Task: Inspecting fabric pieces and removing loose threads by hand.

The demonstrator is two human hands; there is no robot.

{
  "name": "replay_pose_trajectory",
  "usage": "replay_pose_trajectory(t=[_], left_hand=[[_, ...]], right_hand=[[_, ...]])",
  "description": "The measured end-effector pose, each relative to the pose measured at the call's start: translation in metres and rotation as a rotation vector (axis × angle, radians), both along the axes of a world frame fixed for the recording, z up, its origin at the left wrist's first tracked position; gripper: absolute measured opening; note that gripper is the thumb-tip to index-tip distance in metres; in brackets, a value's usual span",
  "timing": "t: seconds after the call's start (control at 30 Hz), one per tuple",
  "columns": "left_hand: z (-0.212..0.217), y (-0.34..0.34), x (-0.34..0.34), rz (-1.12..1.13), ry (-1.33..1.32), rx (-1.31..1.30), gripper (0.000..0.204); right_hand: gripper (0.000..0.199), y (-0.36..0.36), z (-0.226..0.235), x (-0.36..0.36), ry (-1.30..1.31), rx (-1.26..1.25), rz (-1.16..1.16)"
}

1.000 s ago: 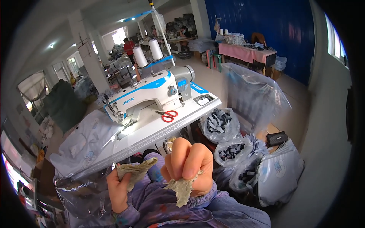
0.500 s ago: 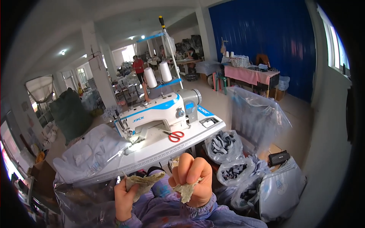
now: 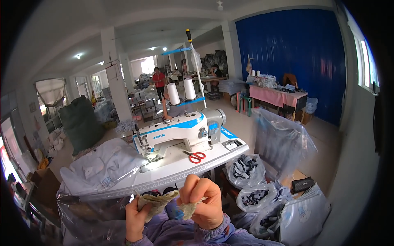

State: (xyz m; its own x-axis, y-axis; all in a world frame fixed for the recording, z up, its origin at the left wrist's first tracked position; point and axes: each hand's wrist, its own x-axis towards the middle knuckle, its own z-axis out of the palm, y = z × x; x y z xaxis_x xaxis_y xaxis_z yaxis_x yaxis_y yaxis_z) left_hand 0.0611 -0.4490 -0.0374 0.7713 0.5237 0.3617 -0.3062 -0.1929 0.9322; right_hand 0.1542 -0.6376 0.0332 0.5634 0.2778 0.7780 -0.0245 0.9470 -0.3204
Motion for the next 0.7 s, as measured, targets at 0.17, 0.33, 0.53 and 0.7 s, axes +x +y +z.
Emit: replay_pose_trajectory(t=[0.17,0.33,0.53,0.7], left_hand=[[0.003,0.002,-0.007,0.014,-0.032,0.011,0.025],[0.003,0.006,-0.008,0.023,-0.011,-0.076,0.025],[-0.006,0.024,-0.025,0.053,-0.063,-0.114,0.023],[-0.011,0.031,-0.032,0.082,-0.059,-0.112,0.025]], right_hand=[[0.014,0.03,0.019,0.007,-0.035,-0.143,0.121],[0.011,0.092,0.056,0.046,-0.033,-0.306,0.166],[0.015,0.203,0.1,0.094,-0.051,-0.378,0.226],[0.014,0.25,0.125,0.133,-0.042,-0.503,0.021]])
